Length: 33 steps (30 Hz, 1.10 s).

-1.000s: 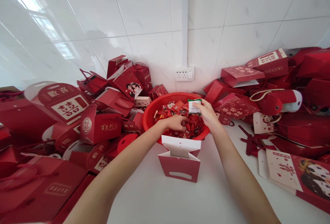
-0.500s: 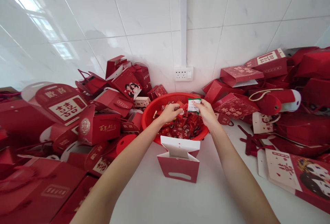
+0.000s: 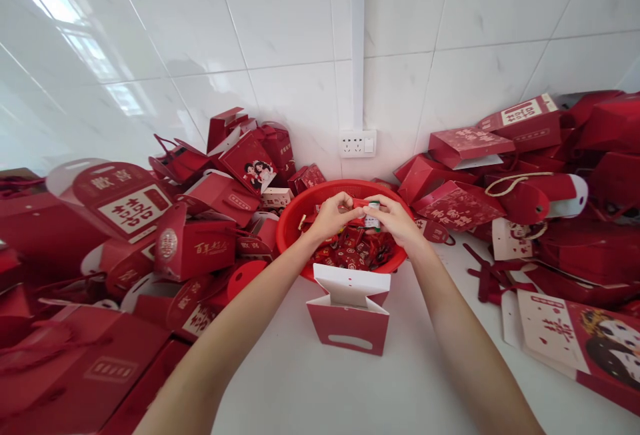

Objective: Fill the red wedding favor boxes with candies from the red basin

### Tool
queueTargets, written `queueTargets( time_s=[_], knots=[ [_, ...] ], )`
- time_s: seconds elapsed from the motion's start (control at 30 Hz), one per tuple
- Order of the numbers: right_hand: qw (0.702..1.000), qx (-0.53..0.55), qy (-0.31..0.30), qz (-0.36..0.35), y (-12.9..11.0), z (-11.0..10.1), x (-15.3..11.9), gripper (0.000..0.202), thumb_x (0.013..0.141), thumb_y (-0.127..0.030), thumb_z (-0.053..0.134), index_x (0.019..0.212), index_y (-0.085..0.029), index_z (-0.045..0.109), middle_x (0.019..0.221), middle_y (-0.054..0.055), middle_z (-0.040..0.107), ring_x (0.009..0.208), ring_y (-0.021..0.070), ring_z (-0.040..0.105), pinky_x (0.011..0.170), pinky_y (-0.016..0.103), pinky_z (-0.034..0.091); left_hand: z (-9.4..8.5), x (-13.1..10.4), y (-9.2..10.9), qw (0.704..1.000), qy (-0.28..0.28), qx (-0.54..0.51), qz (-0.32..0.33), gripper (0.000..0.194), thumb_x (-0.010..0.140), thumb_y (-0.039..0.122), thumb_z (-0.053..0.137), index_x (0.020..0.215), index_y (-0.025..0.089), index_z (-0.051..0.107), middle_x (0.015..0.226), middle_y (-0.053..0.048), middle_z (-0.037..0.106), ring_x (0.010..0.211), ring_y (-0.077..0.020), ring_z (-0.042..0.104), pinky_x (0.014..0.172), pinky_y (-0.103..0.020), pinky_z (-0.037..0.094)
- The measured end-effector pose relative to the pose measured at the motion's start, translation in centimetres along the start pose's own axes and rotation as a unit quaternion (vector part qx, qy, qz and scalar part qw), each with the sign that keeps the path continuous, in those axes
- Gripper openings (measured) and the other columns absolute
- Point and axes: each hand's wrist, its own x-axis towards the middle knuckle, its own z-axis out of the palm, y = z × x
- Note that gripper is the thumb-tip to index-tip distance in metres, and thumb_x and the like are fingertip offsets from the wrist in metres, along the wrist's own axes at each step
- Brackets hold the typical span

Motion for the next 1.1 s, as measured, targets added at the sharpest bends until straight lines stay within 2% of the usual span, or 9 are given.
queueTargets(
  time_s=[0.17,0.3,0.4,0.47,0.57,0.7,0.87,1.0,1.1],
  knots=[
    [1.0,0.002,0.001,-0.012,0.4,-0.2,0.3,0.024,0.06,-0.036,0.081,0.077,-0.022,0.07,0.064,-0.001,0.068,0.056,0.0195,0.064,0.044,0.03,0.054,0.0,-0.2,0.7,0.999,-0.048,0.004,0.006,0.037,0.08,0.052,0.068,0.08,0.015,0.063,0.082,-0.004,0.068,0.078,-0.0166,0.063,0.075,-0.028,0.051],
    [0.995,0.029,0.08,-0.055,0.9,-0.6,0.9,0.028,0.062,-0.04,0.078,0.08,-0.023,0.066,0.067,-0.003,0.067,0.056,0.0173,0.062,0.043,0.028,0.053,0.1,-0.1,0.7,0.998,-0.064,0.002,-0.005,0.025,0.086,0.039,0.058,0.091,0.015,0.065,0.089,-0.005,0.071,0.084,-0.0175,0.067,0.081,-0.029,0.053],
    [0.985,0.052,0.137,-0.088,1.1,-0.8,1.2,0.032,0.063,-0.045,0.075,0.084,-0.024,0.062,0.069,-0.004,0.063,0.059,0.0154,0.061,0.046,0.026,0.053,0.3,-0.4,0.5,0.987,-0.139,0.077,-0.031,0.017,0.086,0.031,0.055,0.089,0.016,0.064,0.086,-0.004,0.071,0.083,-0.0182,0.067,0.081,-0.03,0.053],
    [0.983,0.057,0.149,-0.094,1.1,-0.8,1.3,0.033,0.062,-0.046,0.074,0.083,-0.023,0.061,0.068,-0.004,0.062,0.06,0.0159,0.061,0.046,0.027,0.054,0.7,-0.8,0.4,0.962,-0.231,0.144,-0.032,0.02,0.08,0.03,0.064,0.094,0.016,0.068,0.094,-0.006,0.073,0.088,-0.0204,0.068,0.084,-0.03,0.052],
    [0.982,0.059,0.153,-0.094,1.1,-0.7,1.3,0.033,0.062,-0.046,0.074,0.082,-0.023,0.061,0.067,-0.004,0.061,0.061,0.0167,0.06,0.048,0.029,0.055,1.5,-1.2,0.5,0.904,-0.354,0.24,-0.014,0.045,0.072,0.028,0.075,0.116,0.017,0.071,0.112,-0.01,0.073,0.098,-0.0253,0.067,0.085,-0.03,0.05],
    [0.981,0.062,0.155,-0.094,1.1,-0.7,1.3,0.031,0.062,-0.044,0.073,0.081,-0.023,0.062,0.067,-0.003,0.062,0.061,0.0168,0.06,0.048,0.03,0.056,2.3,-1.4,0.9,0.856,-0.412,0.312,-0.002,0.059,0.072,0.017,0.069,0.13,0.016,0.066,0.115,-0.011,0.074,0.097,-0.0257,0.068,0.08,-0.027,0.049],
    [0.981,0.068,0.155,-0.092,1.0,-0.7,1.3,0.029,0.062,-0.043,0.072,0.081,-0.023,0.062,0.067,-0.003,0.062,0.059,0.0161,0.059,0.046,0.028,0.054,2.0,-1.1,0.7,0.867,-0.386,0.314,-0.021,0.058,0.068,0.01,0.068,0.126,0.018,0.069,0.111,-0.01,0.076,0.093,-0.0258,0.07,0.08,-0.029,0.051],
    [0.981,0.07,0.156,-0.093,1.0,-0.8,1.3,0.029,0.063,-0.044,0.072,0.082,-0.023,0.061,0.07,-0.002,0.064,0.062,0.0173,0.062,0.045,0.027,0.053,0.6,-0.2,-0.3,0.939,-0.225,0.259,-0.015,0.043,0.075,0.015,0.066,0.118,0.015,0.071,0.119,-0.012,0.073,0.107,-0.0269,0.068,0.097,-0.034,0.05],
    [0.982,0.07,0.153,-0.089,1.0,-0.8,1.4,0.032,0.063,-0.044,0.072,0.084,-0.023,0.061,0.069,-0.002,0.064,0.063,0.0181,0.064,0.045,0.027,0.053,-0.5,0.5,-1.2,0.978,-0.108,0.173,-0.035,0.032,0.081,0.024,0.065,0.111,0.014,0.071,0.114,-0.011,0.074,0.103,-0.0244,0.069,0.096,-0.036,0.052]
  ],
)
